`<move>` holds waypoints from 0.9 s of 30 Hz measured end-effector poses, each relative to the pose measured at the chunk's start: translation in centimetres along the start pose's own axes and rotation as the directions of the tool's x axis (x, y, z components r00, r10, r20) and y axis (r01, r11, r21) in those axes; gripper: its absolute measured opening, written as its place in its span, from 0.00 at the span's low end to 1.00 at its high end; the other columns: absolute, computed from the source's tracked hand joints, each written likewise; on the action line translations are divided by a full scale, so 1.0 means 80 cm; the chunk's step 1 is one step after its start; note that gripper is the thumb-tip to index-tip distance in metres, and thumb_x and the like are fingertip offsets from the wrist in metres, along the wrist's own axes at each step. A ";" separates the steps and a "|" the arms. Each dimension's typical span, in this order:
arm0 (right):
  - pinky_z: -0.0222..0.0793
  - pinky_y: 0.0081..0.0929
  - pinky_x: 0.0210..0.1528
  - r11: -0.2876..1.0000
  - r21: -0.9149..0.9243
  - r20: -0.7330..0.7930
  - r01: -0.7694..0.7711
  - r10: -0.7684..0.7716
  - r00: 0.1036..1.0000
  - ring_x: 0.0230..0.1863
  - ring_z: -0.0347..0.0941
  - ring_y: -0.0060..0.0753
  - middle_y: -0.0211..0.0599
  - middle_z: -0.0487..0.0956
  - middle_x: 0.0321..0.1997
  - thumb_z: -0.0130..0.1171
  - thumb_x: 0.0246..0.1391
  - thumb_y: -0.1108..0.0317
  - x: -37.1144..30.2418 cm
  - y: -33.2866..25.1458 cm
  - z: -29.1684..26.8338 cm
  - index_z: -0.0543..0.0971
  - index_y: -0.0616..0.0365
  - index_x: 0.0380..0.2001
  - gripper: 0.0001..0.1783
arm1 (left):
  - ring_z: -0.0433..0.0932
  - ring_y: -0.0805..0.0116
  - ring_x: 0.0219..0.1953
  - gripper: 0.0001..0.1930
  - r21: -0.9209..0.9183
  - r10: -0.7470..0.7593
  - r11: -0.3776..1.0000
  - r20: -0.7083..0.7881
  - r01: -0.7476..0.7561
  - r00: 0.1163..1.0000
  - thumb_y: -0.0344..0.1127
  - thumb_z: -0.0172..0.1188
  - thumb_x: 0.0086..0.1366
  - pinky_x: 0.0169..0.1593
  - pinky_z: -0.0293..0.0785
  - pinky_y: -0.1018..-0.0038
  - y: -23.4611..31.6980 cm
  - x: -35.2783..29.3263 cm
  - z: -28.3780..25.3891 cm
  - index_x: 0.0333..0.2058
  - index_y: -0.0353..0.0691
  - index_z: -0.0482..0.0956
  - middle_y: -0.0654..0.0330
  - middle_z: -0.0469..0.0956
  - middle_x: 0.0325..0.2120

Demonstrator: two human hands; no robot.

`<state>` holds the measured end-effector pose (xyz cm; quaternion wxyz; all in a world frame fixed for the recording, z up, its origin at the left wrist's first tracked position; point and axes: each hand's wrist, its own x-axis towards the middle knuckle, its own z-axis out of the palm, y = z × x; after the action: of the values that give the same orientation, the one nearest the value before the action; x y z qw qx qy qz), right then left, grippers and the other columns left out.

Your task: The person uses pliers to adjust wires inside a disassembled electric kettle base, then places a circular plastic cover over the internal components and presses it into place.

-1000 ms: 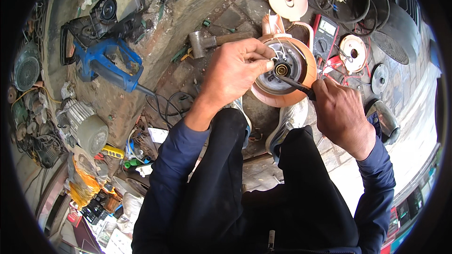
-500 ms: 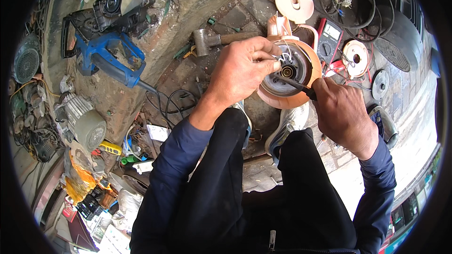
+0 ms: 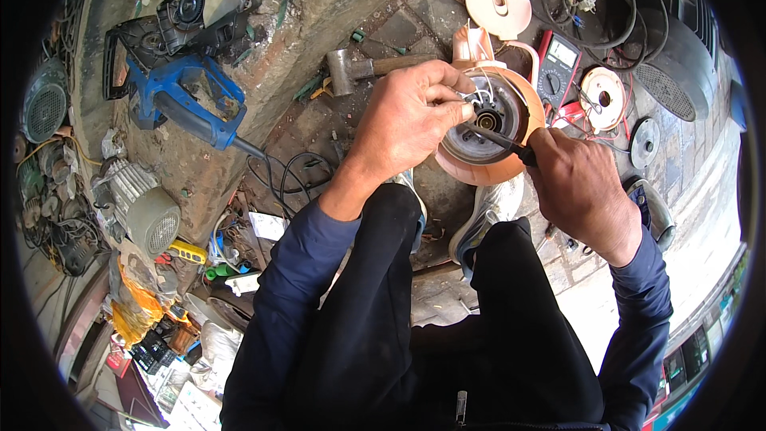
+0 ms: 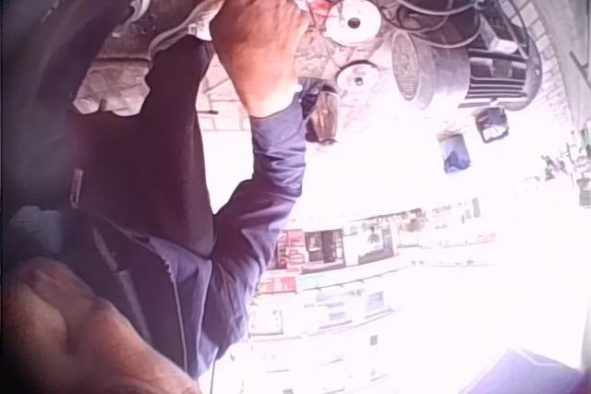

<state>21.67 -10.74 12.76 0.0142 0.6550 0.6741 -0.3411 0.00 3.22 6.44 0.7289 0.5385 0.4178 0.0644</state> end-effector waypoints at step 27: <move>0.77 0.51 0.36 0.995 -0.068 -0.091 -0.079 0.072 0.993 0.38 0.83 0.59 0.51 0.81 0.38 0.63 0.60 0.77 -0.023 0.002 0.011 0.76 0.61 0.47 0.12 | 0.80 0.83 0.36 0.11 0.107 0.060 0.993 -0.062 -0.053 0.996 0.22 0.68 0.71 0.36 0.75 0.82 0.002 -0.003 0.009 0.50 0.32 0.83 0.61 0.88 0.38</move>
<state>21.72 -12.81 12.86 0.0204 0.6936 0.6605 -0.2866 0.42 2.61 6.75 0.6835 0.5853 0.4286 0.0806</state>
